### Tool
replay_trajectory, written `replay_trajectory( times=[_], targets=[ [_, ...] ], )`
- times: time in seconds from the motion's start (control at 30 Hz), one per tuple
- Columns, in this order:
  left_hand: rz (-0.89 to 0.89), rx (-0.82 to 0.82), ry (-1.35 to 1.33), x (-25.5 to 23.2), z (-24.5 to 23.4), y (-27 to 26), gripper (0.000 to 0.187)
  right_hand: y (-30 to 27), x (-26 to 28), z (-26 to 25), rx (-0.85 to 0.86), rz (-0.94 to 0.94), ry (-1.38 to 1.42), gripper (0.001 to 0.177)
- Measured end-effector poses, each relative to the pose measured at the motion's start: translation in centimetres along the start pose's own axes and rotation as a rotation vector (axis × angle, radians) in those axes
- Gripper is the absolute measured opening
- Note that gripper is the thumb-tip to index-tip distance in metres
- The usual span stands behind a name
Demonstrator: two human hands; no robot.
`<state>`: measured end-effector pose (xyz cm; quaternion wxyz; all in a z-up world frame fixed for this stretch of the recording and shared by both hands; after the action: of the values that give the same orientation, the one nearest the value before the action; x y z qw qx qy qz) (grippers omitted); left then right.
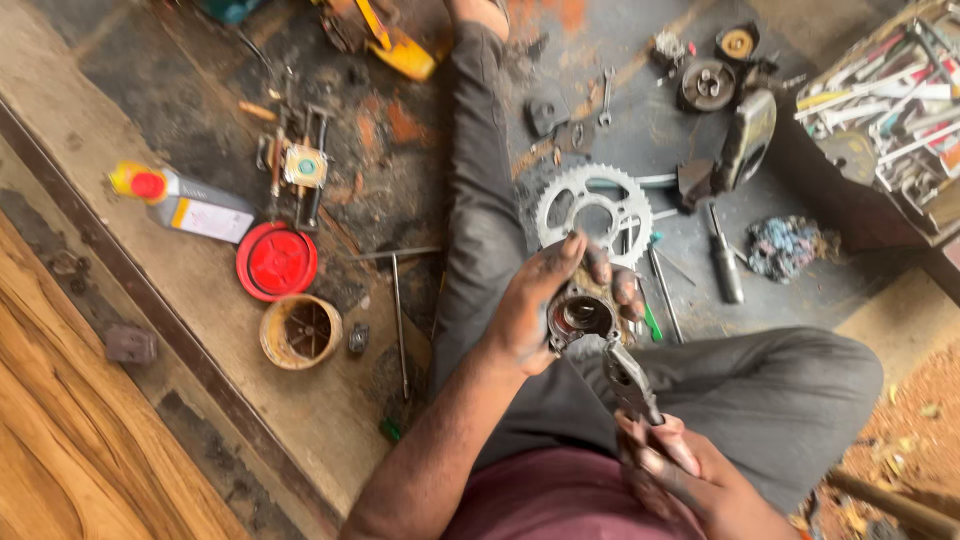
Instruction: The person sits on the floor and uses pliers and a screwdriver to disassemble and adjust a small mechanical component. They remove parts, manipulate internal pieces, and reassemble the component.
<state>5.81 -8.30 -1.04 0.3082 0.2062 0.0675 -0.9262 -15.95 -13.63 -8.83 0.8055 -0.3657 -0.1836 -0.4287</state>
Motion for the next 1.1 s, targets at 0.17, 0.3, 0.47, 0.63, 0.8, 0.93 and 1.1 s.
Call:
replay_trajectory(
  times=[0.17,0.3,0.47,0.63,0.8,0.93,1.1],
  targets=[
    [0.010,-0.081,-0.036,-2.4,-1.9,1.0,0.042,-0.4,-2.1,-2.8,-0.164,0.242,0.233,0.041],
    [0.048,-0.171,0.026,-2.3,-2.8,0.4,0.044,-0.1,0.5,-3.1,-0.122,0.106,-0.043,0.031],
    [0.183,-0.238,0.400,-2.9,-2.7,0.1,0.037,-0.4,2.0,-3.8,-0.309,0.153,-0.357,0.045],
    [0.234,-0.236,0.917,-3.9,-0.6,-0.9,0.038,-0.9,4.5,-3.9,-0.477,0.216,-0.631,0.053],
    [0.162,-0.283,1.173,-3.8,0.9,-1.5,0.038,-0.7,5.3,-2.4,-0.401,0.215,-0.564,0.042],
    [0.296,-0.185,1.257,-4.6,3.2,-1.4,0.040,-1.0,5.9,-1.6,-0.375,0.237,-0.566,0.048],
    [0.271,-0.201,1.359,-4.5,3.8,-1.4,0.039,-0.7,6.6,-0.9,-0.332,0.236,-0.575,0.043]
  ],
)
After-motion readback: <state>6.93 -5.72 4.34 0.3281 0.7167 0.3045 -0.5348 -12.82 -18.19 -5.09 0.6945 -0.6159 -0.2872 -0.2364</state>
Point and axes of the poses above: each hand's wrist, its own y-axis towards the middle knuckle, its own z-axis out of the palm, x = y × z, the point moved 10 cm from there along y, towards the middle knuckle
